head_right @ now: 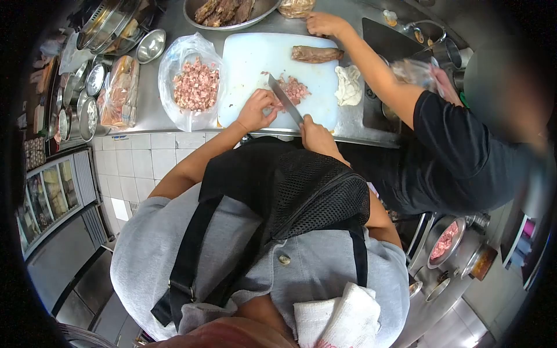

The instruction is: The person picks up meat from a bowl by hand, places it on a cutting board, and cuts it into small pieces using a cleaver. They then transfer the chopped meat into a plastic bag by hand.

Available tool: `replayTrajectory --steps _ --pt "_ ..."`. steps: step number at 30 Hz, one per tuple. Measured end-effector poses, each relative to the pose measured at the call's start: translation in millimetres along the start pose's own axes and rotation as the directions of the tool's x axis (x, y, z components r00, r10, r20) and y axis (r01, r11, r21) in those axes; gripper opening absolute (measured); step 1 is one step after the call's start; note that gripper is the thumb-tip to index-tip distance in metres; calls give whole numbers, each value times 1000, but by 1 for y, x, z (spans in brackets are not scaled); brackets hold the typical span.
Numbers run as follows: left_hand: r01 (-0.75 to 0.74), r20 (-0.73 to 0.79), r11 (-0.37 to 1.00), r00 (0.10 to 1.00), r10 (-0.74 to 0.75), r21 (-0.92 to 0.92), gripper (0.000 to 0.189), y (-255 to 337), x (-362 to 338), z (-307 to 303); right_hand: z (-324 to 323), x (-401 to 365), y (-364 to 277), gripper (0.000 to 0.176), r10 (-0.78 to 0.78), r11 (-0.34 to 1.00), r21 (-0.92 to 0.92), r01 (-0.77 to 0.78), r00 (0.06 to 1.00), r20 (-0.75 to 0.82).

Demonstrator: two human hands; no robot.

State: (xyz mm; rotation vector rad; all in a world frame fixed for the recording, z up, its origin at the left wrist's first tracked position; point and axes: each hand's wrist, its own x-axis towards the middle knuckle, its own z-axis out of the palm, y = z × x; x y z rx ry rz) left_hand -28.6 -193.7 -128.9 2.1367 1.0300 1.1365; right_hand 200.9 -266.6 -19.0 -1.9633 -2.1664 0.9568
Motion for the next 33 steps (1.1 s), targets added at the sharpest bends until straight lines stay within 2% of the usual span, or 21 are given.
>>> replayTrajectory --steps 2,4,8,12,14,17,18,21,23,25,27,28,30,33 --pt "-26 16 1000 1000 26 2 14 -6 0 3 10 1 7 24 13 1000 1 -13 999 30" --pt "-46 39 999 998 46 -1 15 -9 -2 4 41 12 16 24 -20 999 42 22 998 -55" --pt "-34 51 999 998 34 4 13 -6 -4 1 46 27 12 23 -44 998 39 49 992 -117" --pt "-39 -28 999 999 39 -5 11 -1 -1 -5 11 11 1 24 -37 999 -12 37 999 -2" --pt "-46 3 999 999 46 3 11 -7 -4 -3 11 2 2 23 -29 999 -22 30 999 28" --pt "-34 51 999 998 33 16 12 -14 -8 -1 44 12 11 22 2 1000 26 -2 1000 -10" --pt "-21 65 1000 998 20 18 12 -13 -8 -1 50 21 3 22 -51 997 47 54 996 -72" --pt "-22 51 1000 998 21 17 11 -12 -8 -2 49 25 2 22 -24 998 51 29 996 -92" --pt "-41 26 999 999 40 13 11 -6 -7 -6 23 22 -8 22 -33 999 -9 33 999 -4" --pt "-56 -4 998 998 56 18 11 -7 -9 -9 13 7 -9 23 -22 1000 -16 22 1000 17" --pt "-42 71 999 997 41 11 11 -13 -12 -8 12 -4 -6 23 25 999 -37 -22 997 77" --pt "-37 68 999 997 36 14 11 -17 -13 -7 21 -4 -3 23 39 998 -43 -36 997 64" --pt "-62 83 998 995 60 16 11 -16 -12 -7 59 14 10 23 -64 997 24 68 992 -111" --pt "-57 68 998 996 55 22 11 -10 -12 -11 48 27 2 24 -76 997 2 77 991 -111"
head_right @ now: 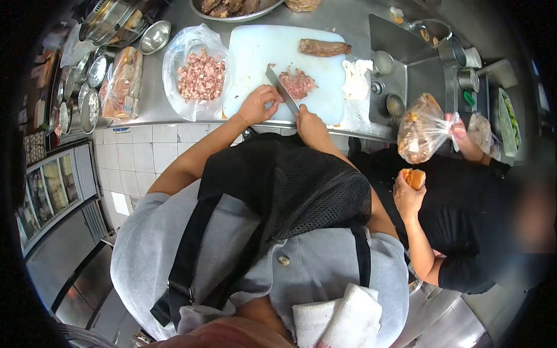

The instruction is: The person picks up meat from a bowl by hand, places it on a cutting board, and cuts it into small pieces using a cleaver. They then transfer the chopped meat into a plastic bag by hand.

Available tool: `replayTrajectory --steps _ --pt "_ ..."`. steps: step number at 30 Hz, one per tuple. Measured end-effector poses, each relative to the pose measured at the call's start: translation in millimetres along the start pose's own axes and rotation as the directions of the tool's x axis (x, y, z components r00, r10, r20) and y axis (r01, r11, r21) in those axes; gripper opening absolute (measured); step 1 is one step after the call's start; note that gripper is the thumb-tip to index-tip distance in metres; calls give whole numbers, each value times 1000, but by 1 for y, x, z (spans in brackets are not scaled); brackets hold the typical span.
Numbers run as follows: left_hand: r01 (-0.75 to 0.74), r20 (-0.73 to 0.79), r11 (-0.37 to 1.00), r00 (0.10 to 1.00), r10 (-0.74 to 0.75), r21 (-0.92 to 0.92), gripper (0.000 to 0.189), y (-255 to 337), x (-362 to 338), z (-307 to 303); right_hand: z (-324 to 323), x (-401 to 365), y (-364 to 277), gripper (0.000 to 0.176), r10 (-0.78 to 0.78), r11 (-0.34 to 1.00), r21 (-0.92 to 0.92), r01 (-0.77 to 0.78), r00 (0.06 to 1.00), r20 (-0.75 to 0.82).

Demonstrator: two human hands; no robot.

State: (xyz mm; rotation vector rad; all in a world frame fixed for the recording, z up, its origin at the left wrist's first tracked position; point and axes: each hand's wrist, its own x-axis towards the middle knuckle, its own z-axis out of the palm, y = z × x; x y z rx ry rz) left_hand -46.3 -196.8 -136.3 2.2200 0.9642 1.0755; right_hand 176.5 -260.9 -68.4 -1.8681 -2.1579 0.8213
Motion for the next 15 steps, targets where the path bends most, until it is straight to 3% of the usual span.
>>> replayTrajectory --steps 4,8,10,13,15 --pt "25 -56 999 998 -26 -21 11 3 -1 -7 -26 -21 -7 23 26 999 -47 -23 997 66" --pt "-1 8 1000 1000 1 -11 13 -6 -7 -3 5 -28 0 22 101 994 -51 -98 992 80" --pt "6 16 1000 1000 -6 10 13 -8 -3 -6 4 -8 -9 22 12 1000 -1 -12 1000 17" --pt "7 -6 999 1000 -7 -36 12 -1 -3 -10 -17 -12 -13 23 19 999 -45 -15 997 77" --pt "84 -39 996 996 -85 -34 11 5 -9 -17 -26 -21 -18 24 22 999 -44 -19 997 75"
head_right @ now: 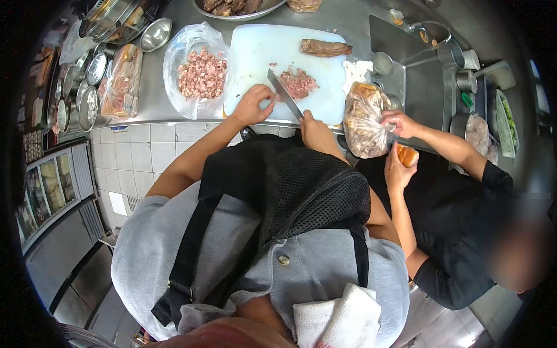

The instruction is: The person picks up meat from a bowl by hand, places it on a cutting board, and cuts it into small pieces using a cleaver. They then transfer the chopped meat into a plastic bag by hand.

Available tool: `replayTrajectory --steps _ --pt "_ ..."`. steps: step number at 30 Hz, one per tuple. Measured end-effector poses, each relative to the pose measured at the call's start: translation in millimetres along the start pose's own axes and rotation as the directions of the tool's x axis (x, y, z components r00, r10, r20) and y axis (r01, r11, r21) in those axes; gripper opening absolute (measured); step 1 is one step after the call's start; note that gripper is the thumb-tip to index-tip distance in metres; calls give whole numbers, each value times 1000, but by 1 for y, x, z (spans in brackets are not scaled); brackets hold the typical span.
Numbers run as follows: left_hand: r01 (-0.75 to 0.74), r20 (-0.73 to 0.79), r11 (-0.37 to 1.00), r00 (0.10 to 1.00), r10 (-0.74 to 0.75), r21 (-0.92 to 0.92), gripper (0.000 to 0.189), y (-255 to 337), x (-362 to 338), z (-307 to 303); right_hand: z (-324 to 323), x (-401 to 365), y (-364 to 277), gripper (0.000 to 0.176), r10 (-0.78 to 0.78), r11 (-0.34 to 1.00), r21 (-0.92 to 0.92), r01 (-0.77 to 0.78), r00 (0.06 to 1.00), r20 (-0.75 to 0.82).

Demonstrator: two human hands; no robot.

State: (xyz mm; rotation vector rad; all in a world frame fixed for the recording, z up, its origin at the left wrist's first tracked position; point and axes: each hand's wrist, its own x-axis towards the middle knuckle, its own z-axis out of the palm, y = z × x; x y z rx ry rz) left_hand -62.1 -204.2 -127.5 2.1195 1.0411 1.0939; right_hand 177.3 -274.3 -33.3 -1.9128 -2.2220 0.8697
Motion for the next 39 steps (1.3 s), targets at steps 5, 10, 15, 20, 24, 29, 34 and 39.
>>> replayTrajectory --steps 5,10,15,20,24,29,34,39 --pt "-81 28 997 996 80 8 10 -14 -2 1 1 -13 -6 25 21 1000 6 -21 1000 -10" --pt "-32 84 999 996 31 4 11 -14 -2 -8 5 -25 -11 25 54 998 22 -54 998 -29" --pt "6 96 999 995 -1 -45 9 -13 -3 -10 5 -26 -15 25 70 997 31 -69 997 -43" --pt "18 106 999 994 -13 -49 9 -18 -6 -11 18 -25 -17 26 104 993 65 -99 992 -73" --pt "-13 75 999 997 17 -50 11 -16 -10 -12 22 -21 -14 25 79 997 14 -78 994 -80" --pt "-2 74 996 997 8 -90 12 -15 -12 -13 36 -33 -16 25 147 989 -20 -149 987 -64" --pt "-28 43 994 999 33 -107 13 -22 -16 -13 45 -36 -19 31 145 989 36 -141 981 -132" --pt "118 38 992 992 -116 -35 15 -17 -20 -11 37 -33 -2 36 125 986 132 -104 979 -158"
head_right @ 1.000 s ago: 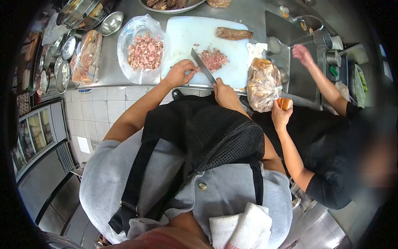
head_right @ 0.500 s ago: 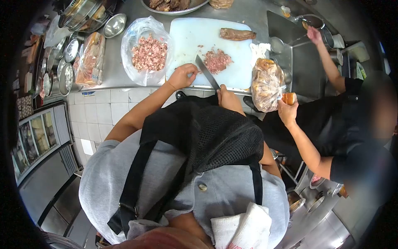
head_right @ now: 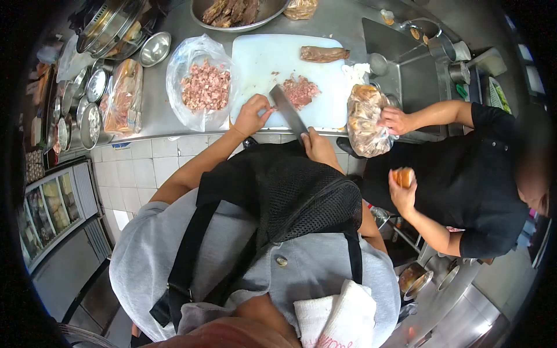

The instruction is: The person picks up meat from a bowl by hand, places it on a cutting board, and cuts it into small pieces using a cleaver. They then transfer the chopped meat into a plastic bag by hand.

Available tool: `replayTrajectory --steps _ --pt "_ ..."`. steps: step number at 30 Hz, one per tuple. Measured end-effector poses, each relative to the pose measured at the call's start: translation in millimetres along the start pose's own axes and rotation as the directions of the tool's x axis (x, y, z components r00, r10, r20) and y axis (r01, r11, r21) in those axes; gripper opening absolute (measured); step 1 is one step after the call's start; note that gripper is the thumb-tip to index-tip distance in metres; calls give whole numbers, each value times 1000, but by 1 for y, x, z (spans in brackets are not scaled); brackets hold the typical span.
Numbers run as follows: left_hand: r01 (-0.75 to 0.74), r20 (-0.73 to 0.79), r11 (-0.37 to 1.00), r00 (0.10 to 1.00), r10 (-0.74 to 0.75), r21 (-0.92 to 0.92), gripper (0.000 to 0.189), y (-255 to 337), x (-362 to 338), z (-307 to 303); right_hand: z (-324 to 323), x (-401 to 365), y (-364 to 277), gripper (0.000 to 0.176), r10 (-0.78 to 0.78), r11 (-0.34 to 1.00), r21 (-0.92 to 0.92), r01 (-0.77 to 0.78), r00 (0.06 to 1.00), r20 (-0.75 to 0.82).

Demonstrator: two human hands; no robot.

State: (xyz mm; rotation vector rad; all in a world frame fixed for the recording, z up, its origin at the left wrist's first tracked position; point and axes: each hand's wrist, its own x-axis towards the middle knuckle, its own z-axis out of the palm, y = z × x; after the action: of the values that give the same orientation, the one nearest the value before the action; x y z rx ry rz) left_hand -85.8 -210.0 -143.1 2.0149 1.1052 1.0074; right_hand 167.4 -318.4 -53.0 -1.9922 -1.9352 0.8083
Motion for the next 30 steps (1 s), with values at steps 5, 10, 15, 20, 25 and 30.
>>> replayTrajectory --steps 5,10,15,20,25,30 --pt "-6 -131 999 991 11 34 36 -7 40 37 6 2 31 33 404 792 494 -359 915 18" --pt "30 -154 989 988 -7 144 43 -2 78 57 22 4 61 22 535 312 850 -424 818 212" --pt "-134 61 967 991 123 219 45 38 86 68 45 27 35 27 363 379 770 -513 848 386" --pt "72 -203 997 977 -63 39 31 27 92 80 46 53 5 27 225 434 791 -432 902 369" --pt "35 -518 997 856 6 69 25 48 103 3 13 78 -51 26 -2 565 775 -284 938 346" --pt "139 -756 942 637 151 305 23 37 84 -117 -11 114 -130 30 -290 762 647 -14 887 360"
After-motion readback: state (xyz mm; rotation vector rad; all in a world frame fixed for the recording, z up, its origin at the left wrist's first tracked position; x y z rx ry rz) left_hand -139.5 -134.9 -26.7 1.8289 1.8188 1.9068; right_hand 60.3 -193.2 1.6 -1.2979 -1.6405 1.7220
